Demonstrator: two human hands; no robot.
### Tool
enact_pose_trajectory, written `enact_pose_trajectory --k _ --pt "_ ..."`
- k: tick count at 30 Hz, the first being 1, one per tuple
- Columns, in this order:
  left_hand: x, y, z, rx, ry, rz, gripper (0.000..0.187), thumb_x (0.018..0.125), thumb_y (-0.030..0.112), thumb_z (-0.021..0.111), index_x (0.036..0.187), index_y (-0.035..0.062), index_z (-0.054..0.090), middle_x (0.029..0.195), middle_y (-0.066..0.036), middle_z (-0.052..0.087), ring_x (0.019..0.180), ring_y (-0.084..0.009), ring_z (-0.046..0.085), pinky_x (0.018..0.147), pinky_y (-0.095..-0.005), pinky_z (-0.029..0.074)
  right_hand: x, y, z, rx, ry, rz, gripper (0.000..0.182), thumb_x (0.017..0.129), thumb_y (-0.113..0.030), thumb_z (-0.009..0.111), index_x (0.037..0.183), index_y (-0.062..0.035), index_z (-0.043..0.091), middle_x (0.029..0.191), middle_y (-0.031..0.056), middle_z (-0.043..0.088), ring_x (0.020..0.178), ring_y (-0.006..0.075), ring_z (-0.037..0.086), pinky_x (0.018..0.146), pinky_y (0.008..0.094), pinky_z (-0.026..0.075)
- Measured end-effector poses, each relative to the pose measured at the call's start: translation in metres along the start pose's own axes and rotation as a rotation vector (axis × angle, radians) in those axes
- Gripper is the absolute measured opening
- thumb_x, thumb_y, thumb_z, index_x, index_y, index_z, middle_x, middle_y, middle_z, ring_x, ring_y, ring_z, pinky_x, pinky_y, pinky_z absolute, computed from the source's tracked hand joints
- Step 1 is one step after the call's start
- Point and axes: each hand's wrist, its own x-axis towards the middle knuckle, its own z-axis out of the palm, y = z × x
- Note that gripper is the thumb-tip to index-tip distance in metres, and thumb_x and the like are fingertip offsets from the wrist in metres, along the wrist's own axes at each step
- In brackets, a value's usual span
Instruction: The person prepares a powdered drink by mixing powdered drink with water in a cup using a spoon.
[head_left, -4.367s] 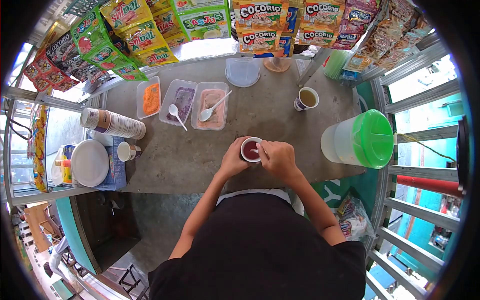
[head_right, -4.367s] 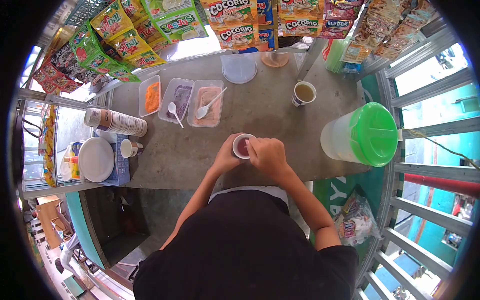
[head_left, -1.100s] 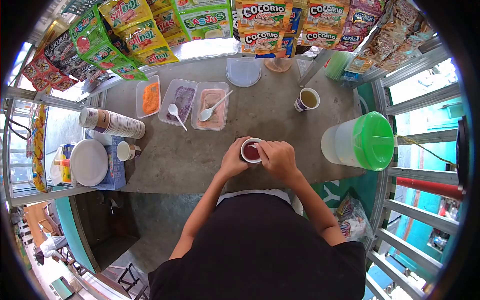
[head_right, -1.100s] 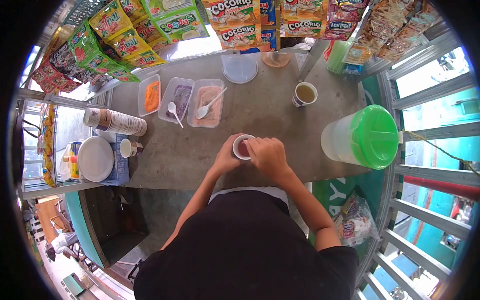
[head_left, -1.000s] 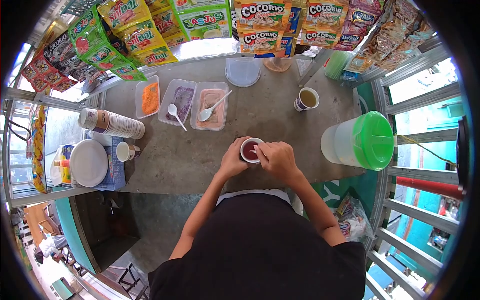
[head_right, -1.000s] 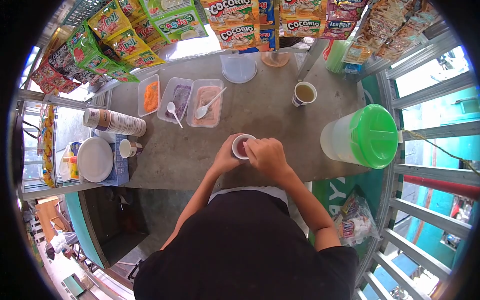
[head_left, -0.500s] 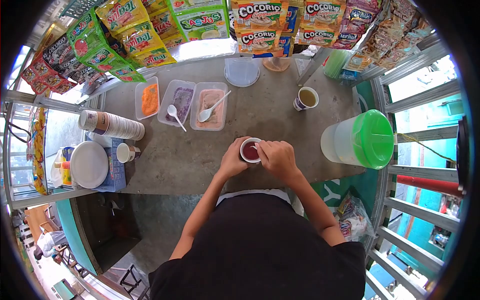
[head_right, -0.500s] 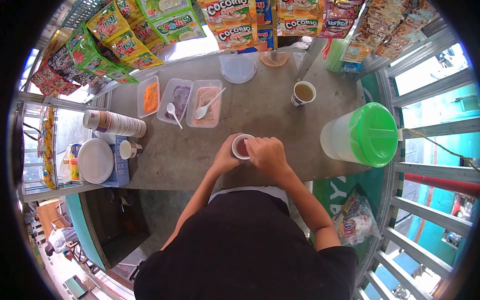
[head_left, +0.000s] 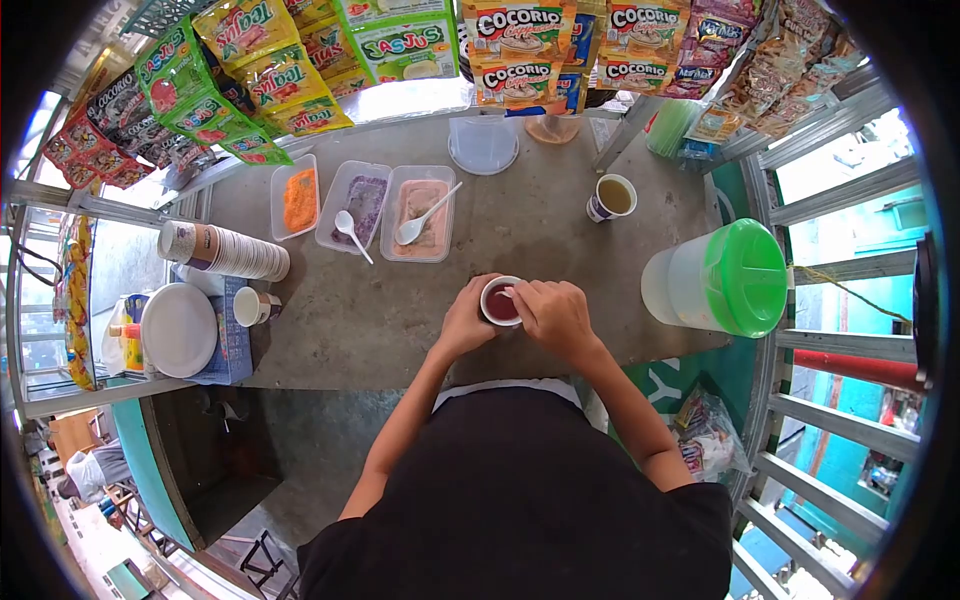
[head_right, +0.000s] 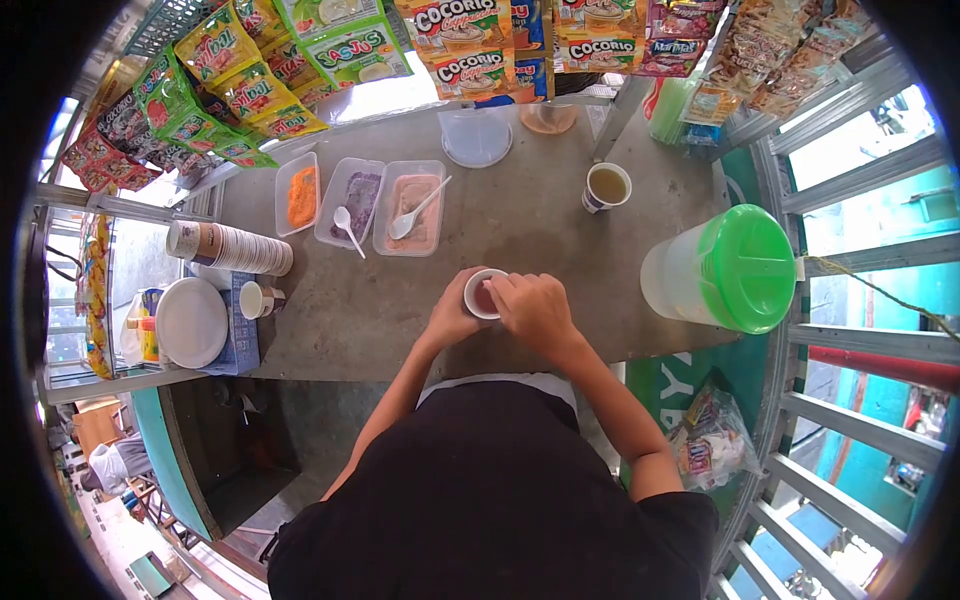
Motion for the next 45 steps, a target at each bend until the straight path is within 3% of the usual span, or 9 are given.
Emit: enact_pose_trajectory --k 2,12,14,17,36,39,41,45 --pt "0.0007 0.0000 -0.0008 0.012 -0.022 -0.005 0.073 0.067 0.012 0.086 0.132 0.0053 0.055 0.131 -0.013 0.059 0.122 -0.0290 0.058 0.103 -0.0380 0.046 -0.0015 0.0009 0.0002 -0.021 -0.025 0.018 0.023 0.095 -0.022 0.060 0.076 -0.0085 0.061 0.067 0.0092 0.063 0.058 0.0297 0.062 0.055 0.0423 0.043" --pt "0.0004 -0.0007 0.0007 0.003 -0.010 -0.015 0.071 0.066 0.017 0.085 0.131 0.0095 0.056 0.130 -0.010 0.060 0.122 -0.0311 0.057 0.101 -0.0397 0.047 -0.0029 0.0014 0.0012 -0.001 -0.042 0.028 0.023 0.094 -0.021 0.061 0.075 -0.0082 0.062 0.067 0.0092 0.064 0.060 0.0292 0.062 0.055 0.0428 0.043" --pt "0.0011 -0.0028 0.0016 0.006 -0.006 0.001 0.070 0.066 0.016 0.084 0.131 0.0096 0.056 0.130 -0.010 0.060 0.122 -0.0311 0.057 0.101 -0.0397 0.047 -0.0011 -0.0012 0.0003 0.018 0.041 0.014 0.022 0.094 -0.020 0.061 0.074 -0.0084 0.062 0.066 0.0090 0.063 0.060 0.0287 0.063 0.055 0.0424 0.044" --pt "0.0010 -0.0024 0.0005 0.025 -0.019 -0.014 0.072 0.067 0.013 0.086 0.131 0.0055 0.056 0.129 -0.013 0.059 0.121 -0.0295 0.057 0.104 -0.0383 0.045 -0.0025 0.0003 0.0009 -0.056 -0.005 0.016 0.022 0.093 -0.019 0.062 0.074 -0.0084 0.062 0.065 0.0091 0.063 0.060 0.0285 0.062 0.056 0.0419 0.044" --pt "0.0002 0.0033 0.0003 0.009 -0.007 -0.034 0.072 0.067 0.012 0.085 0.132 0.0054 0.056 0.130 -0.012 0.059 0.121 -0.0286 0.058 0.103 -0.0376 0.046 -0.0041 0.0012 0.0015 -0.010 0.006 0.040 0.023 0.093 -0.020 0.061 0.073 -0.0085 0.062 0.064 0.0097 0.063 0.058 0.0294 0.061 0.055 0.0424 0.043" --pt "0.0001 0.0013 0.0006 0.001 0.004 -0.006 0.069 0.068 0.020 0.085 0.130 0.0087 0.057 0.131 -0.010 0.060 0.121 -0.0308 0.058 0.101 -0.0400 0.047 -0.0028 -0.0002 0.0010 0.020 0.030 0.031 0.023 0.093 -0.020 0.062 0.073 -0.0084 0.062 0.063 0.0098 0.062 0.058 0.0294 0.061 0.055 0.0423 0.044" --pt "0.0000 0.0007 0.0006 -0.001 -0.007 -0.016 0.072 0.067 0.011 0.085 0.132 0.0053 0.055 0.131 -0.012 0.059 0.122 -0.0284 0.057 0.104 -0.0377 0.045 -0.0048 0.0025 0.0045 -0.037 0.028 0.048 0.024 0.093 -0.020 0.062 0.072 -0.0084 0.062 0.064 0.0099 0.063 0.057 0.0296 0.060 0.055 0.0423 0.043" --pt "0.0003 0.0007 0.0011 -0.007 -0.016 -0.042 0.071 0.067 0.010 0.084 0.132 0.0051 0.055 0.131 -0.012 0.058 0.122 -0.0283 0.057 0.104 -0.0377 0.045 -0.0051 0.0020 0.0027 0.034 0.018 0.038 0.025 0.093 -0.021 0.062 0.071 -0.0084 0.061 0.063 0.0099 0.062 0.056 0.0302 0.060 0.054 0.0422 0.043"
